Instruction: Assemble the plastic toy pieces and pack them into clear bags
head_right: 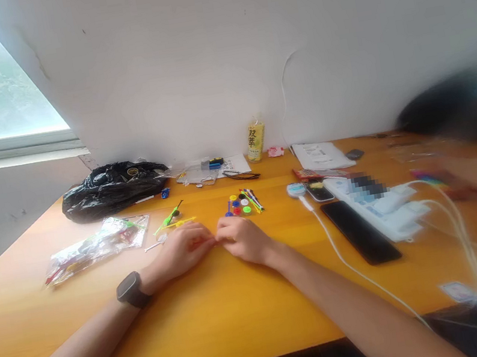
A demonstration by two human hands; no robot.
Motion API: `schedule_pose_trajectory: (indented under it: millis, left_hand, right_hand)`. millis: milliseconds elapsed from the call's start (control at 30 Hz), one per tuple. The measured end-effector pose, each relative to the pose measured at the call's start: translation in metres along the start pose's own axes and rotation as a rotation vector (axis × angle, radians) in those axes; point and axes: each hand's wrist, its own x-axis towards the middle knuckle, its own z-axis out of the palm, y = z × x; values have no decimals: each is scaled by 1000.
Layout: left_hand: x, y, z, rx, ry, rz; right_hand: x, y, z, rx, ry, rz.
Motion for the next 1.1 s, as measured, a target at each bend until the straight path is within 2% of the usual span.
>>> schedule_pose_trajectory:
  millis: [200,400,500,800,867,933,1033,1100]
  left_hand:
    - [-1,1,3,49,8,-20]
    - [-2,1,8,147,18,65]
    - [-2,-3,10,187,18,85]
    - [-3,1,3,173,26,96]
    - [-2,2,0,200,85,84]
    - [-1,-1,-3,257,200,40]
    - [1,-15,-10,360,408,-125]
    - [3,-28,-17,403,495,-259]
  right_hand:
    - [-1,-4,1,-69,-2,14]
    - [3,-8,-3,-131,200,112]
    - [4,-4,-5,-166,251,174]
    - [5,-5,-6,-116,150,236]
    - [5,-6,-8,-84,153,234]
    - [5,-6,-9,-71,157,235]
    - [4,-5,-11,-84,126,237]
    - [3,-6,-10,-84,89,219]
